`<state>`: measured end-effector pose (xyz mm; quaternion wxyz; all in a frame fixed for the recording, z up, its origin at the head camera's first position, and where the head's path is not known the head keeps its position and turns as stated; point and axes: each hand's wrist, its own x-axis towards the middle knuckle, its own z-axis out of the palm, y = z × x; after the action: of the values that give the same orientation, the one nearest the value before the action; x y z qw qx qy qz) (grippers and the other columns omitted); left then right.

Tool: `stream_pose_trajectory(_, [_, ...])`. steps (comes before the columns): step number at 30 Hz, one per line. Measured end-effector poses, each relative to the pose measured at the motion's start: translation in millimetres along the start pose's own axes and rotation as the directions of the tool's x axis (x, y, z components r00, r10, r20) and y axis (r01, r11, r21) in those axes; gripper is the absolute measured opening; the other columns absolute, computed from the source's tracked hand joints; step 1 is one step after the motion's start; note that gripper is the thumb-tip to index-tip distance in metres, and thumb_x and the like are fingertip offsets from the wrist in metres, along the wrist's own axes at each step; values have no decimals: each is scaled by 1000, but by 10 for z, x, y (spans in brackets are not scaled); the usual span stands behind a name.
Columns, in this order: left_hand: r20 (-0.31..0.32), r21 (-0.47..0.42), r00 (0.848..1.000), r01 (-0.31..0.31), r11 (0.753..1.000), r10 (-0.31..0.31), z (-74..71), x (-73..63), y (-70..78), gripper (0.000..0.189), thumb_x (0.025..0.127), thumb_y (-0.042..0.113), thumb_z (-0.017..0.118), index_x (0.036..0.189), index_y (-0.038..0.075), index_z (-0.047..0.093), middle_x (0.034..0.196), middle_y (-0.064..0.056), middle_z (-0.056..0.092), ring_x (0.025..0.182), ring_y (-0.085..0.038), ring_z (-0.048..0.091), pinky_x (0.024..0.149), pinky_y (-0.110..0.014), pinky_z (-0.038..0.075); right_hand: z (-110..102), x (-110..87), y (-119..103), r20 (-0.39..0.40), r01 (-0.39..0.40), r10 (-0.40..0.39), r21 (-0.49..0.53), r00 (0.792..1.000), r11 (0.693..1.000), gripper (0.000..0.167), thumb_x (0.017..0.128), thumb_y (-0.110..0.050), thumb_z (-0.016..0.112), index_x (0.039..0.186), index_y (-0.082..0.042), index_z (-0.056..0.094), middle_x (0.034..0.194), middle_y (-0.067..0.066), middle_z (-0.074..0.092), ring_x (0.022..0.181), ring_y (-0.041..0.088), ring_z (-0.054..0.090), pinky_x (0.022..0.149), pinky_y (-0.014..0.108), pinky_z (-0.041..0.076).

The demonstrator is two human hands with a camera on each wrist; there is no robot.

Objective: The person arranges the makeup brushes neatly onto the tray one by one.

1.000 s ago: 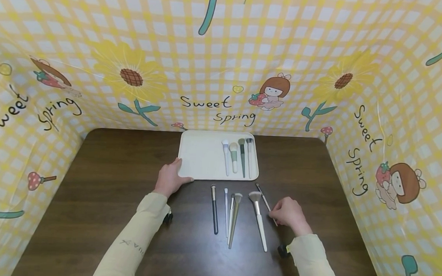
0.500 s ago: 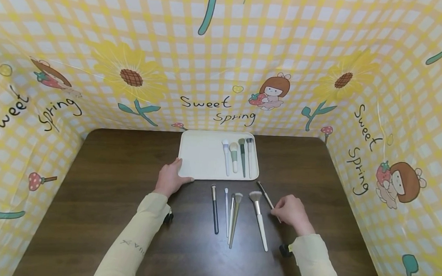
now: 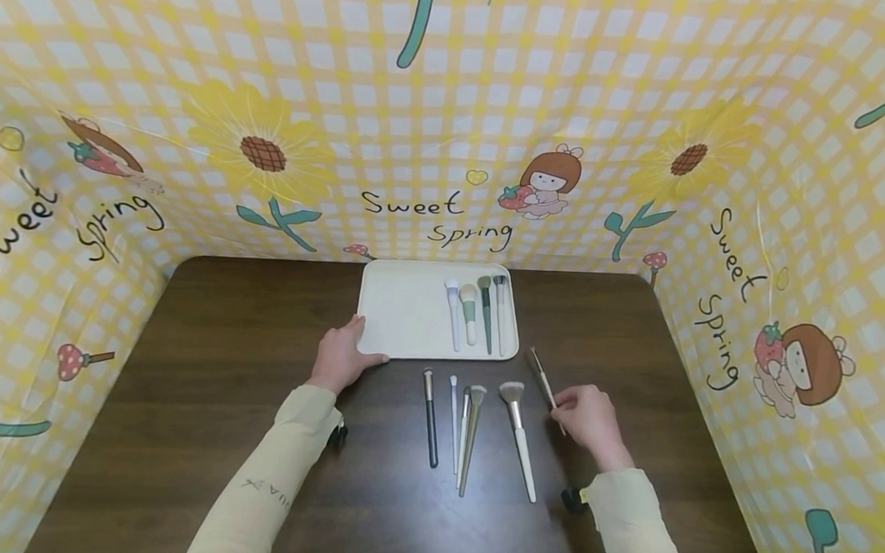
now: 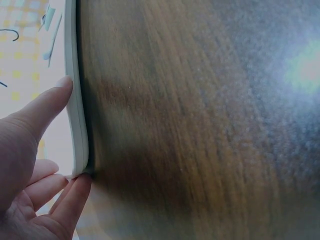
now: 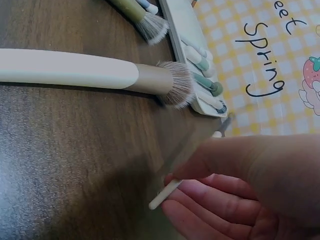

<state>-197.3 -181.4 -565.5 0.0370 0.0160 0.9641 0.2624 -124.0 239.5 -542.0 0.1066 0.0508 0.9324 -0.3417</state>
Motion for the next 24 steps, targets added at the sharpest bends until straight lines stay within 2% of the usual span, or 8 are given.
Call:
stream_pose_trajectory(4, [4, 3, 1000, 5, 1000, -5, -3, 1, -4, 92, 82, 38, 86, 150, -8, 43, 153, -27, 41, 128, -53, 46, 107, -57, 37, -1, 24, -3, -16, 41, -41, 16, 999, 999, 10, 88, 1, 68, 97, 3, 70, 76, 6, 69, 63, 18, 63, 59, 36, 53])
stream_pose_trajectory(11, [5, 4, 1000, 7, 1000, -7, -10, -3, 7, 92, 82, 38, 86, 150, -8, 43, 153, -27, 41, 129, -52, 46, 108, -57, 37, 39, 66, -56, -12, 45, -44, 68, 999, 997, 13, 94, 3, 61, 107, 4, 59, 82, 9, 67, 66, 19, 64, 58, 34, 52])
stream_pose_trajectory(15, [10, 1, 1000, 12, 1000, -12, -16, -8, 18, 92, 82, 38, 86, 150, -7, 43, 153, -27, 40, 130, -52, 45, 109, -57, 36, 68, 74, -85, -32, 75, -73, 70, 997, 995, 15, 92, 4, 62, 107, 4, 59, 83, 10, 68, 67, 20, 65, 58, 35, 52])
stream_pose_trajectory(24, [9, -2, 1000, 10, 1000, -10, -10, -8, 8, 93, 82, 38, 86, 150, -7, 43, 153, -27, 40, 130, -52, 45, 109, -57, 36, 103, 105, -159, -92, 149, -143, 63, 985, 987, 26, 82, 5, 72, 106, 0, 62, 87, 7, 69, 79, 24, 64, 76, 44, 51])
